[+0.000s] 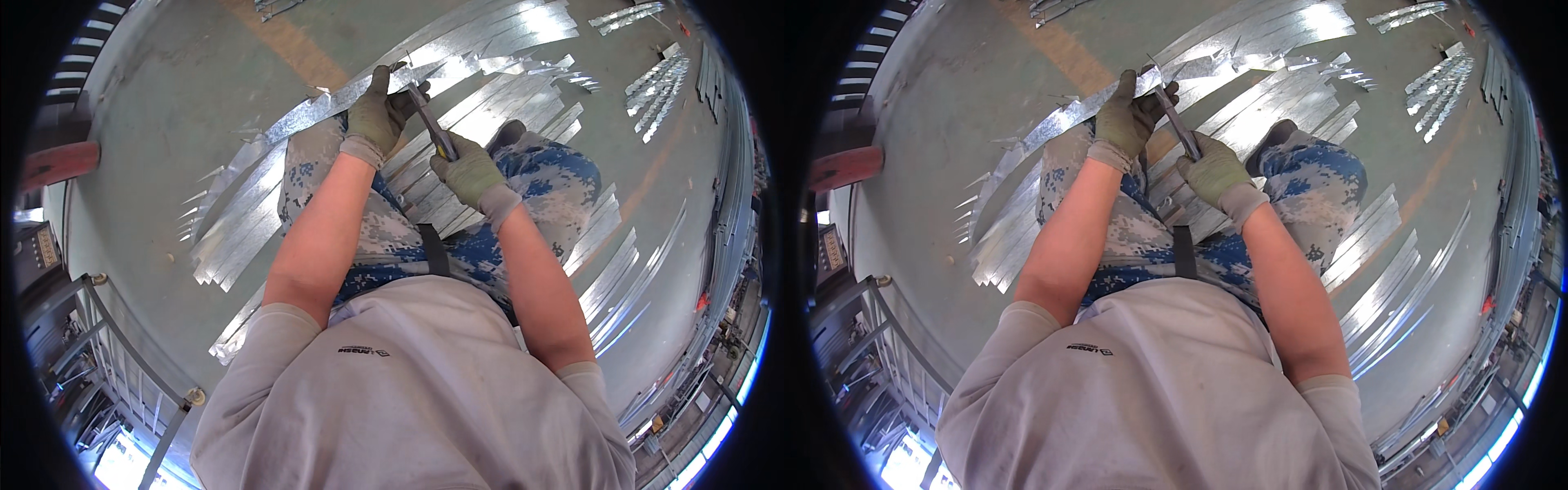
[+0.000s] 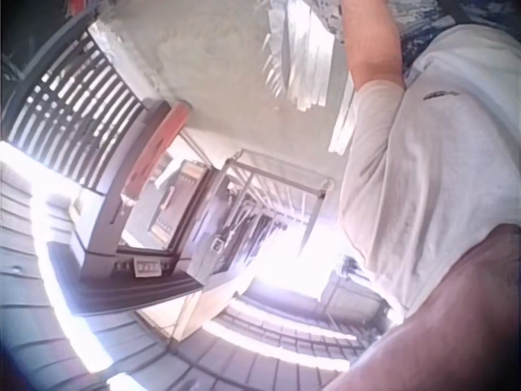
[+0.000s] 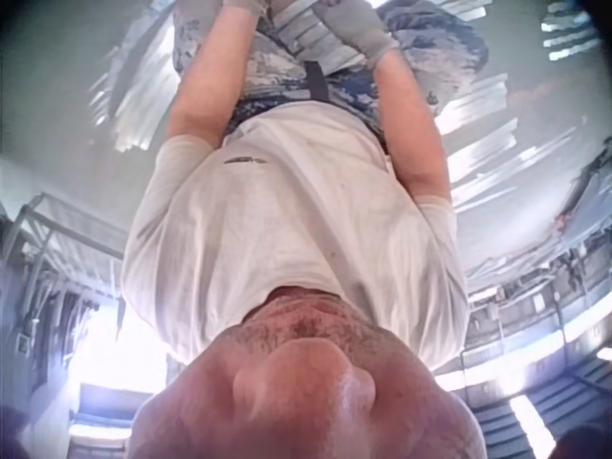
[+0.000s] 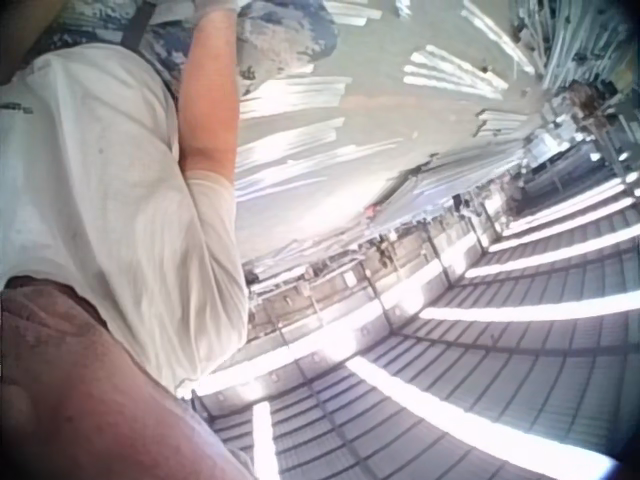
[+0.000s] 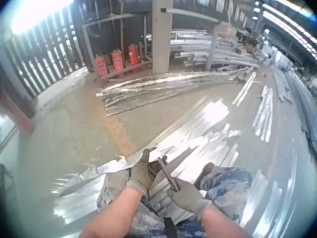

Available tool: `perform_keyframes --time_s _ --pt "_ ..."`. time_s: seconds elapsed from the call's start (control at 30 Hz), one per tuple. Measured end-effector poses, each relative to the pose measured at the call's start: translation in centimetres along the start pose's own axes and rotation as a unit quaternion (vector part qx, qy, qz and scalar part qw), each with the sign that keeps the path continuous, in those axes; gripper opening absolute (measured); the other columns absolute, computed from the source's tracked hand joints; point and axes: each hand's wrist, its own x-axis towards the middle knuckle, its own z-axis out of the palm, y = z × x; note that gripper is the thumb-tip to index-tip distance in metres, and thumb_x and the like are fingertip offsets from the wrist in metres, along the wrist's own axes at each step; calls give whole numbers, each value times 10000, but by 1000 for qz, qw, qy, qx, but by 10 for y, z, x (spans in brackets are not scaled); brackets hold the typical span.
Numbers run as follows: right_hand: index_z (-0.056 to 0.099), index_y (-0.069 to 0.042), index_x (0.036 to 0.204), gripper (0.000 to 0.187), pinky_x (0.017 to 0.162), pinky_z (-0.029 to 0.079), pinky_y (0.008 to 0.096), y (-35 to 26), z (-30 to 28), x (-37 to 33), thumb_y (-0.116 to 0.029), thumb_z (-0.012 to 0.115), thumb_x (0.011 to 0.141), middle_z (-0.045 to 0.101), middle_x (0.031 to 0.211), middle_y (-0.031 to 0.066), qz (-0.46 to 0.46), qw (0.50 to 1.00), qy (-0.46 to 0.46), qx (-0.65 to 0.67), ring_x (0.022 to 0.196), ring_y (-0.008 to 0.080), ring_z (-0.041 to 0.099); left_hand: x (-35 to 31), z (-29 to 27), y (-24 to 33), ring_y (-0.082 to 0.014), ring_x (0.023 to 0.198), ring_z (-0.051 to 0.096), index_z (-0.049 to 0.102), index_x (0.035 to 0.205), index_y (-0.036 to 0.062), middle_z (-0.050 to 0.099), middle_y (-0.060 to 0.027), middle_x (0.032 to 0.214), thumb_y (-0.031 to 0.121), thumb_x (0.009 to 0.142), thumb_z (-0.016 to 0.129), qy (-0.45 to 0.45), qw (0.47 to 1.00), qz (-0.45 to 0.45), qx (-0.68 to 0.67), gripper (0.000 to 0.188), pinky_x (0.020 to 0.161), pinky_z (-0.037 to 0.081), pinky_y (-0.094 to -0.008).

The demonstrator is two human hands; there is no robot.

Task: The person sits on the floor and uses tin snips to cut a long metal strip into smaller pieces. They repeatedly position the snips, cut, and drop the pieces onto the floor.

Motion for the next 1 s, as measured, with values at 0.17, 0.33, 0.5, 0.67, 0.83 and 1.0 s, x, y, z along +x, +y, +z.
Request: perform_keyframes --time_s 0.17,0.33,0.5,0.67,0.83,1.0 --pt "675 23 1408 517 826 575 390 -9 -30 -2 -272 749 990 748 960 181 14 995 -76 56 864 273 713 -3 -3 -1 -465 1159 760 608 1395 -32 743 -253 1230 312 1204 518 -66 997 23 -27 404 1046 638 -589" --pt "717 1 1314 372 630 538 343 -7 -43 4 -217 777 1018 711 831 78 54 981 -122 140 706 147 660 2 -8 -4 -479 1150 758 598 1396 -36 732 -272 1241 279 1206 510 -68 995 11 -69 378 1084 623 -594" --pt "689 -7 1453 441 692 608 303 -3 -50 6 -128 764 1035 751 969 66 50 952 -193 233 768 150 736 4 -12 -6 -486 1154 756 594 1339 -33 732 -282 1237 255 1194 538 -44 996 5 -71 327 1083 627 -586" --pt "654 22 1491 486 753 649 329 13 -50 12 -104 763 1035 782 1100 128 45 905 -245 344 814 188 761 3 -13 -7 -476 1155 763 597 1271 -24 738 -294 1224 236 1180 563 -57 994 4 -91 277 1067 637 -576" --pt "612 61 1522 546 800 658 341 8 -52 10 -116 777 1032 772 1174 156 74 850 -267 448 864 212 774 2 -9 -6 -468 1166 761 600 1285 -25 741 -296 1251 246 1171 581 -32 996 0 -78 295 1064 635 -582" --pt "614 38 1530 533 817 658 341 16 -48 14 -87 763 1034 777 1212 166 70 841 -291 450 890 215 779 5 -10 -6 -452 1196 753 622 1343 -22 743 -265 1300 251 1171 579 -39 996 -6 -86 326 1076 624 -576"
